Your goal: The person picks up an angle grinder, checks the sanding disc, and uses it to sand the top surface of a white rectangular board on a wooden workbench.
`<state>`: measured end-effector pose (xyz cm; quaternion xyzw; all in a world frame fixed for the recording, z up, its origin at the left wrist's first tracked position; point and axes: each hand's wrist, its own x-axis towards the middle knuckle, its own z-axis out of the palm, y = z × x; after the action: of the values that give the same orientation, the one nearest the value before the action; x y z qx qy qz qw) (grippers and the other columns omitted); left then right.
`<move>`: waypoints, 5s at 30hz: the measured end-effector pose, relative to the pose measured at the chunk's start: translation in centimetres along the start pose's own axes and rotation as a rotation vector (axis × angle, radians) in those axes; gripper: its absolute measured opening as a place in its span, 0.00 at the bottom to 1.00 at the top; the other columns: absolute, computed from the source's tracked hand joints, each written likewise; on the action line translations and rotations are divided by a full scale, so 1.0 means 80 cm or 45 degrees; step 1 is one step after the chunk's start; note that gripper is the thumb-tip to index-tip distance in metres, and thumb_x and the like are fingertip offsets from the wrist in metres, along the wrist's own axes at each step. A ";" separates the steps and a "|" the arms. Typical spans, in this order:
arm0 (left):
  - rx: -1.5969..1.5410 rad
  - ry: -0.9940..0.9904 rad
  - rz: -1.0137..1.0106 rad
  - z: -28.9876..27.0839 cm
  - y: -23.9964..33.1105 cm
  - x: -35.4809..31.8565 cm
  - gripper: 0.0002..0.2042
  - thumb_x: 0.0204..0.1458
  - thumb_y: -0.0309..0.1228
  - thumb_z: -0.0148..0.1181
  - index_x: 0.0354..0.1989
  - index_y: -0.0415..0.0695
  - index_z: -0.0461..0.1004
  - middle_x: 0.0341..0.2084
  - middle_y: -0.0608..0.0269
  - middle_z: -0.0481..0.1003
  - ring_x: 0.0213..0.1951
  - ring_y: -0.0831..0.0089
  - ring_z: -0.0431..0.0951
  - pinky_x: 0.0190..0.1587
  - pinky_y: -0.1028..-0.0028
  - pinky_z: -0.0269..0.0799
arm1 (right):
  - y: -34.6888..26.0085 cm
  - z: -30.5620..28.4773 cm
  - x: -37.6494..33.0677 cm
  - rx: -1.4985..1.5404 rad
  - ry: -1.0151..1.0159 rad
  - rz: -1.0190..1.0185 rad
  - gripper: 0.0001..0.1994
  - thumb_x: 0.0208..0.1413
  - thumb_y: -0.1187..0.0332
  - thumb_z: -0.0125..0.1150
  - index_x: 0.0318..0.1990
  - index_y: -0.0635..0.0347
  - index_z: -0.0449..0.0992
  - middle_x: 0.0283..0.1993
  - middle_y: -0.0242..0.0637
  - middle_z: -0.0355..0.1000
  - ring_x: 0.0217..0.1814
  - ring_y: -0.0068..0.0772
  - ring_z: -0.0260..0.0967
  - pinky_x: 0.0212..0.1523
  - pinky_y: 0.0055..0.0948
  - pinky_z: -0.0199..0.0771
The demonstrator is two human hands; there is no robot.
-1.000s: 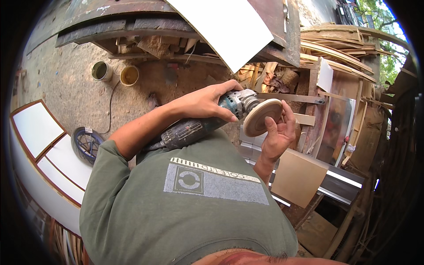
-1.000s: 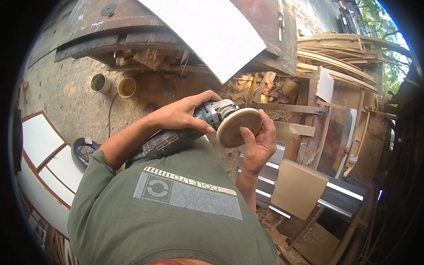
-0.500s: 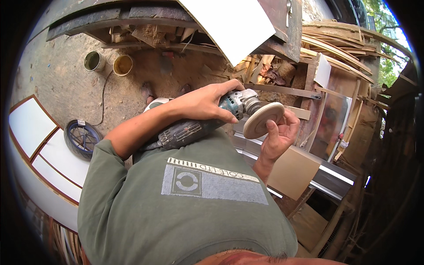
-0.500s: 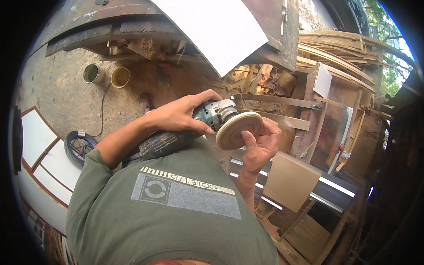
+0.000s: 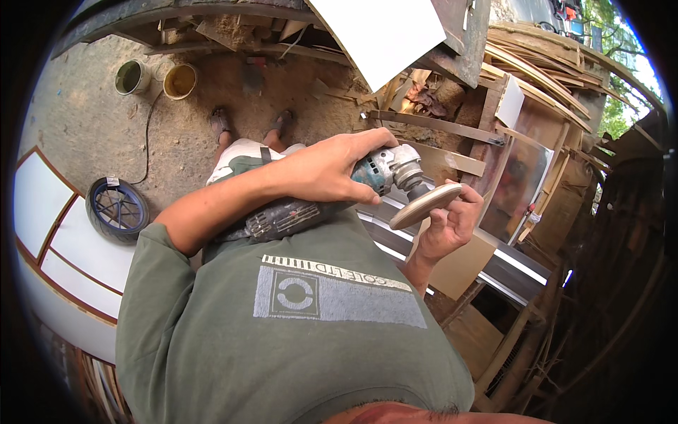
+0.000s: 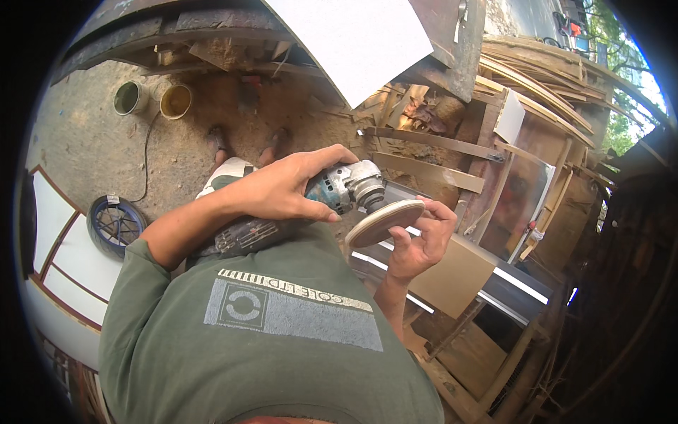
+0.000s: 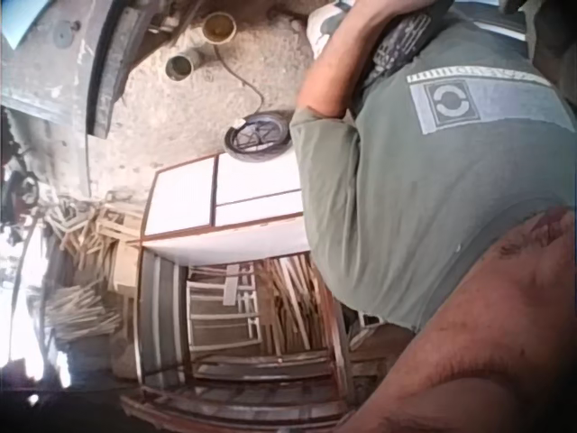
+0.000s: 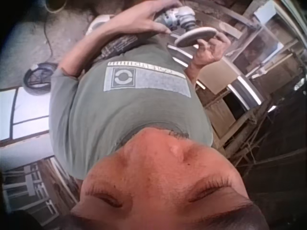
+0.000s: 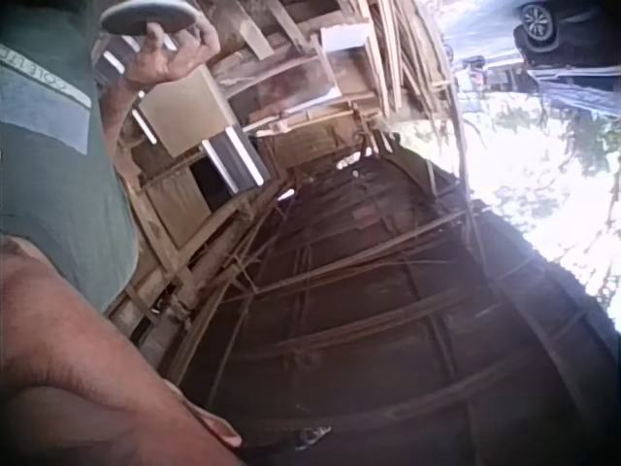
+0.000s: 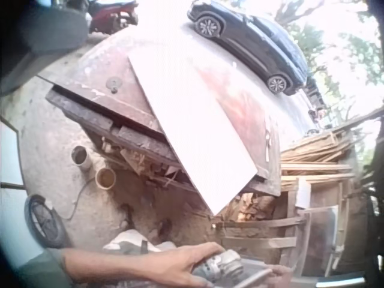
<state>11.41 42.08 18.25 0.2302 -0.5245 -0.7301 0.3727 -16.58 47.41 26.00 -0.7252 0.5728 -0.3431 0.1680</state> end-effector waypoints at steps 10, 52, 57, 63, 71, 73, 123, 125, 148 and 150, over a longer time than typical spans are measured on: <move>0.019 0.036 0.057 -0.005 -0.005 0.005 0.34 0.45 0.30 0.72 0.62 0.37 0.65 0.46 0.49 0.78 0.49 0.59 0.79 0.53 0.63 0.72 | -0.048 0.042 0.023 0.112 0.226 0.125 0.28 0.48 0.44 0.77 0.36 0.64 0.78 0.54 0.43 0.67 0.58 0.41 0.69 0.57 0.41 0.75; 0.045 0.154 -0.213 0.027 0.049 0.014 0.36 0.40 0.30 0.74 0.62 0.39 0.67 0.54 0.59 0.73 0.57 0.68 0.72 0.65 0.68 0.63 | -0.041 -0.046 0.029 -0.350 -0.034 -0.495 0.47 0.51 0.28 0.60 0.68 0.54 0.66 0.71 0.53 0.61 0.70 0.56 0.63 0.66 0.54 0.69; 0.028 0.091 -0.175 0.038 0.050 0.023 0.38 0.41 0.33 0.74 0.64 0.39 0.65 0.55 0.57 0.73 0.58 0.67 0.72 0.65 0.66 0.65 | -0.032 -0.039 0.034 -0.378 -0.175 -0.891 0.47 0.49 0.21 0.50 0.75 0.28 0.54 0.79 0.49 0.48 0.79 0.59 0.47 0.76 0.67 0.45; 0.028 0.040 -0.231 0.040 0.060 0.017 0.38 0.44 0.24 0.71 0.67 0.40 0.62 0.59 0.56 0.71 0.60 0.66 0.72 0.60 0.66 0.72 | -0.017 0.008 0.062 -0.337 -0.095 -1.146 0.36 0.57 0.27 0.51 0.69 0.30 0.63 0.75 0.46 0.55 0.73 0.57 0.58 0.69 0.64 0.62; 0.249 0.100 -0.080 0.015 0.053 0.026 0.37 0.46 0.30 0.73 0.66 0.39 0.63 0.58 0.58 0.69 0.63 0.68 0.68 0.67 0.67 0.63 | -0.040 0.069 0.052 -0.201 0.422 -0.649 0.34 0.60 0.32 0.55 0.65 0.43 0.72 0.70 0.47 0.62 0.69 0.57 0.61 0.62 0.57 0.67; 0.223 0.139 -0.070 0.010 0.063 0.036 0.38 0.46 0.30 0.73 0.67 0.39 0.62 0.60 0.58 0.68 0.65 0.68 0.66 0.68 0.67 0.61 | -0.033 0.074 0.062 0.110 0.737 -0.510 0.42 0.62 0.29 0.46 0.69 0.56 0.67 0.71 0.53 0.61 0.71 0.54 0.60 0.68 0.55 0.63; 1.571 -0.442 0.700 -0.088 -0.183 0.279 0.18 0.61 0.44 0.62 0.54 0.48 0.78 0.58 0.61 0.75 0.68 0.59 0.67 0.70 0.47 0.52 | 0.121 0.134 -0.164 1.767 1.513 0.828 0.47 0.57 0.20 0.38 0.53 0.62 0.72 0.40 0.47 0.77 0.32 0.46 0.77 0.33 0.45 0.80; 1.534 -0.317 0.584 -0.114 -0.163 0.274 0.27 0.64 0.49 0.58 0.66 0.46 0.69 0.67 0.56 0.68 0.72 0.58 0.61 0.71 0.50 0.52 | 0.098 0.154 -0.160 1.798 1.574 0.845 0.48 0.55 0.19 0.38 0.53 0.61 0.72 0.41 0.46 0.77 0.31 0.45 0.77 0.32 0.46 0.81; 2.169 -0.468 0.313 -0.279 -0.126 0.215 0.47 0.48 0.18 0.53 0.80 0.61 0.47 0.79 0.60 0.44 0.79 0.58 0.42 0.75 0.35 0.36 | 0.057 0.357 -0.039 2.788 1.169 0.947 0.26 0.60 0.46 0.64 0.46 0.64 0.70 0.40 0.41 0.71 0.42 0.36 0.73 0.49 0.38 0.79; 2.185 -0.457 0.335 -0.282 -0.129 0.211 0.46 0.48 0.18 0.53 0.80 0.61 0.47 0.79 0.60 0.45 0.79 0.58 0.42 0.75 0.36 0.36 | 0.051 0.361 -0.025 2.782 1.154 0.938 0.25 0.60 0.47 0.64 0.46 0.63 0.70 0.40 0.43 0.71 0.42 0.38 0.73 0.49 0.39 0.79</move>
<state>14.28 17.14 1.70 0.2503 -0.9640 -0.0616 0.0648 0.21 43.85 2.34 0.1835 0.1626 -0.7930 0.5577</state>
